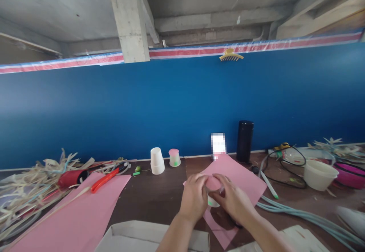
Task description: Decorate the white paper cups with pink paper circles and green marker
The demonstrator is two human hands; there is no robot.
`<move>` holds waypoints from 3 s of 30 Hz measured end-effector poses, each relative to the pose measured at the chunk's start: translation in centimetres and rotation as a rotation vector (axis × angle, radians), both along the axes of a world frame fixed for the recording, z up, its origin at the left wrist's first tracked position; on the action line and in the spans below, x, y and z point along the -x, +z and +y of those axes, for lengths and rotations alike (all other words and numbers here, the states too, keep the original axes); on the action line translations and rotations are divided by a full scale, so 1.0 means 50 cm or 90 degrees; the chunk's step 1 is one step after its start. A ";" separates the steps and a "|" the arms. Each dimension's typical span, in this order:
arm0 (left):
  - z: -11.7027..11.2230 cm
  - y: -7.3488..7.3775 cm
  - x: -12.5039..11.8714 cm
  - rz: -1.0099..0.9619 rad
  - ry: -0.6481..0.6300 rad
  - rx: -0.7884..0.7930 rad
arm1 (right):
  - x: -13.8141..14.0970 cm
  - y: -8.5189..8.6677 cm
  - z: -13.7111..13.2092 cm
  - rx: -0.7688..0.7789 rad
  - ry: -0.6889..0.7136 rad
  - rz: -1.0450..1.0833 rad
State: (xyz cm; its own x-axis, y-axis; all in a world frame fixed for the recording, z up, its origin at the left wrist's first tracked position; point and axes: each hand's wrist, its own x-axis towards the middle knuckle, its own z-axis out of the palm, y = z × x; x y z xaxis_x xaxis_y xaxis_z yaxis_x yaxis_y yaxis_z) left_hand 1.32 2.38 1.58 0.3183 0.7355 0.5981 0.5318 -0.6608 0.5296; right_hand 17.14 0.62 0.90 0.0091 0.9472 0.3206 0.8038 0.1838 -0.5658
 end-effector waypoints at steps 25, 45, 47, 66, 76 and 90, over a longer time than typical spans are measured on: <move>0.001 -0.006 -0.008 -0.064 0.017 0.092 | 0.004 -0.008 -0.003 -0.044 0.001 -0.052; 0.011 -0.015 -0.018 -0.047 0.029 0.106 | 0.007 -0.012 0.003 -0.064 -0.022 -0.071; 0.012 -0.015 -0.018 -0.042 0.031 0.107 | 0.008 -0.006 0.000 -0.072 -0.022 -0.068; 0.010 -0.015 -0.020 -0.036 0.019 0.096 | 0.004 0.003 -0.009 -0.070 0.000 -0.097; 0.003 -0.006 -0.013 -0.056 0.011 0.210 | 0.003 0.005 -0.009 -0.062 0.011 -0.084; 0.024 -0.036 0.031 -0.126 -0.199 0.413 | 0.008 0.009 -0.013 -0.055 0.004 -0.061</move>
